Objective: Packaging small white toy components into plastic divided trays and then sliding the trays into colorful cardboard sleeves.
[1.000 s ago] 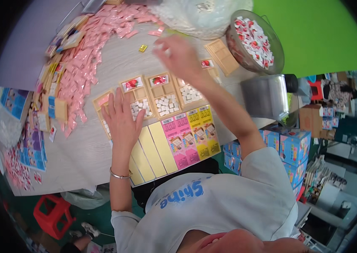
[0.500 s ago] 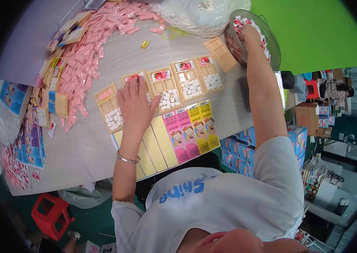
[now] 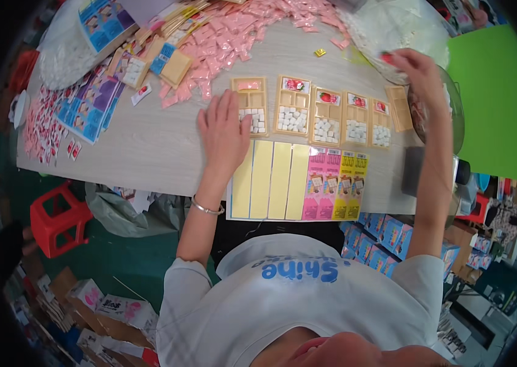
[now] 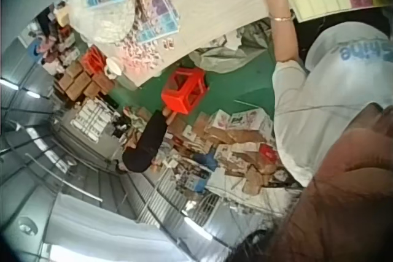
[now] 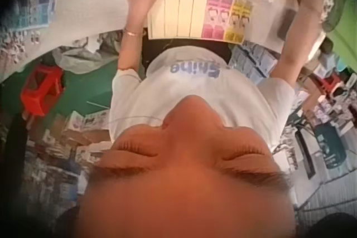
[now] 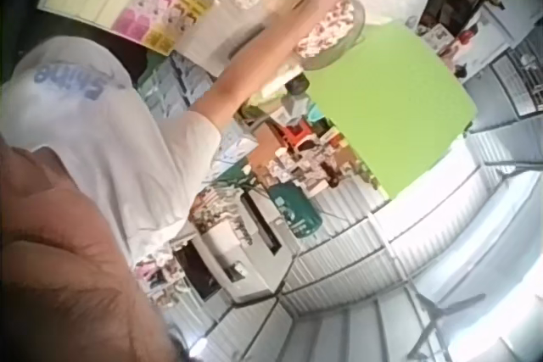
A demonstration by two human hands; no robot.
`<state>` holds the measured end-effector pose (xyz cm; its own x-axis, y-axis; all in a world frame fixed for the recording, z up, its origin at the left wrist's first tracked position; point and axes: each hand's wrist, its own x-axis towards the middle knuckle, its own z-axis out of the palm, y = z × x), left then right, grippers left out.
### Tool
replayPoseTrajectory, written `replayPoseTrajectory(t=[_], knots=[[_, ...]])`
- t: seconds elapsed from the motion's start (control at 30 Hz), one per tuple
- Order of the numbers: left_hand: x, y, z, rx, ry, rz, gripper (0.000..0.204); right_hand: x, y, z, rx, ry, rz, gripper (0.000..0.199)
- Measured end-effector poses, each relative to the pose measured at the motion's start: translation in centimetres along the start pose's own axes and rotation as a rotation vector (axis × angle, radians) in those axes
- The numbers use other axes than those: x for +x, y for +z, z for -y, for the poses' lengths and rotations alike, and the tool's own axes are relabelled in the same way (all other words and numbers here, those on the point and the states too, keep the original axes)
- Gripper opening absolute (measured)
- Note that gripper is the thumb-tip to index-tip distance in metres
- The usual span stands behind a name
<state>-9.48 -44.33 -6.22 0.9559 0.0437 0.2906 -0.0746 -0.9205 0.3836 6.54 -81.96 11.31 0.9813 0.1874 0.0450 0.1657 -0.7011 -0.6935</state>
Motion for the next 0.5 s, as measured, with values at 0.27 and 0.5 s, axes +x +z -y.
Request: replayPoseTrajectory(t=[0.27, 0.5], knots=[[0.4, 0.8, -0.6, 0.047, 0.089, 0.009, 0.061, 1.9, 22.9, 6.6, 0.022, -0.033, 0.352, 0.022], [0.8, 0.3, -1.4, -0.082, 0.055, -0.030, 0.064, 0.6, 23.6, 5.2, -0.183, -0.218, 0.200, 0.016]])
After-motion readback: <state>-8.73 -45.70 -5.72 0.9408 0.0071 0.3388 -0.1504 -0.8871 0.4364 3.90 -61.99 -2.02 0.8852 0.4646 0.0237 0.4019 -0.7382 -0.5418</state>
